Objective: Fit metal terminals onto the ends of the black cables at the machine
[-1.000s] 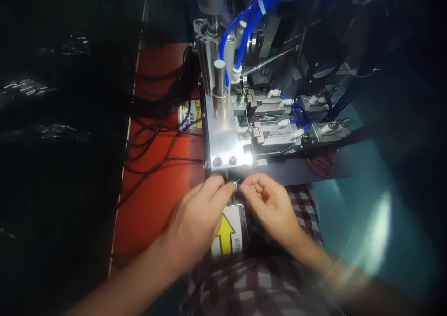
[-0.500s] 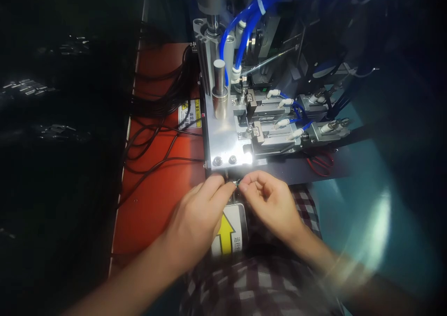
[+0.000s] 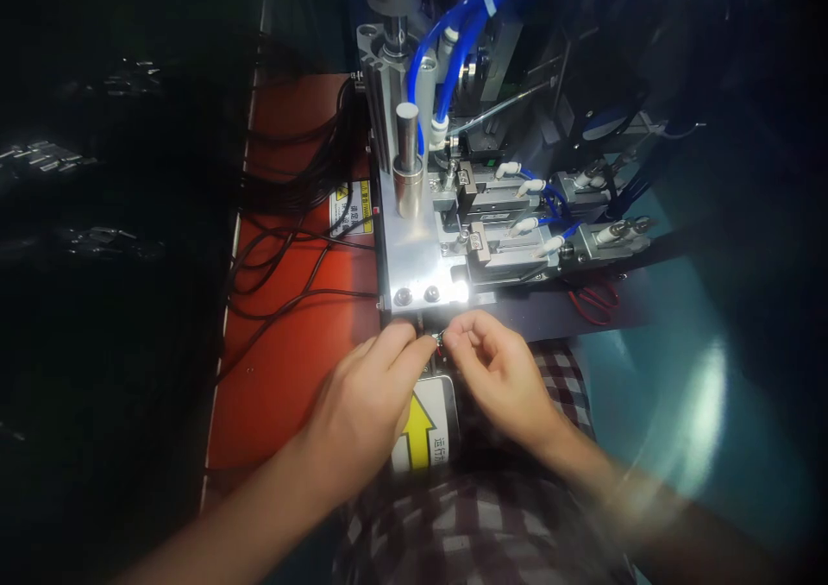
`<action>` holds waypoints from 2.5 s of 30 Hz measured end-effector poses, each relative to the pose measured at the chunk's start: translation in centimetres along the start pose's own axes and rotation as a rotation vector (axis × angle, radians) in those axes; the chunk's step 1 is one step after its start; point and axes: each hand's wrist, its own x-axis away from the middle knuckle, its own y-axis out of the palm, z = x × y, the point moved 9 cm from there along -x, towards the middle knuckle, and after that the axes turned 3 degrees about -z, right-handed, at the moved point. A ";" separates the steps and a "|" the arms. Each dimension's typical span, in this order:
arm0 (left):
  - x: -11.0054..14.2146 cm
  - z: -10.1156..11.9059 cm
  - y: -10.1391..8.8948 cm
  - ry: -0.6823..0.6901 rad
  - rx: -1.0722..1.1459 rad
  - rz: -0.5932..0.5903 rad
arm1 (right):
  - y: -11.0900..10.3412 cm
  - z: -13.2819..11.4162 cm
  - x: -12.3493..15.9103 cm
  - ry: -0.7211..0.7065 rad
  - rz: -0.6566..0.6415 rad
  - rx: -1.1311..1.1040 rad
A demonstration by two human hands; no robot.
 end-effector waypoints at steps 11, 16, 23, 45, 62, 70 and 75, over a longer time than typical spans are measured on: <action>-0.1 -0.1 0.0 0.001 -0.013 0.006 | 0.2 0.6 -0.1 0.025 -0.057 -0.109; -0.1 -0.1 0.0 -0.001 -0.008 0.002 | 0.2 0.6 -0.3 -0.007 -0.080 -0.074; -0.2 0.0 -0.1 -0.003 -0.013 0.003 | 0.1 0.1 0.0 -0.068 -0.062 0.042; -0.1 -0.3 0.0 -0.016 0.009 -0.010 | -0.5 -0.9 0.0 -0.092 0.026 0.105; -0.3 -0.1 -0.3 -0.025 0.002 -0.003 | -0.2 1.1 -0.2 0.080 -0.020 -0.130; -0.3 -0.2 -0.2 -0.021 -0.010 0.005 | 0.1 0.0 -0.2 -0.015 -0.042 -0.076; -0.3 -0.1 -0.2 -0.021 -0.003 0.003 | 0.7 1.3 -0.1 0.147 -0.079 -0.252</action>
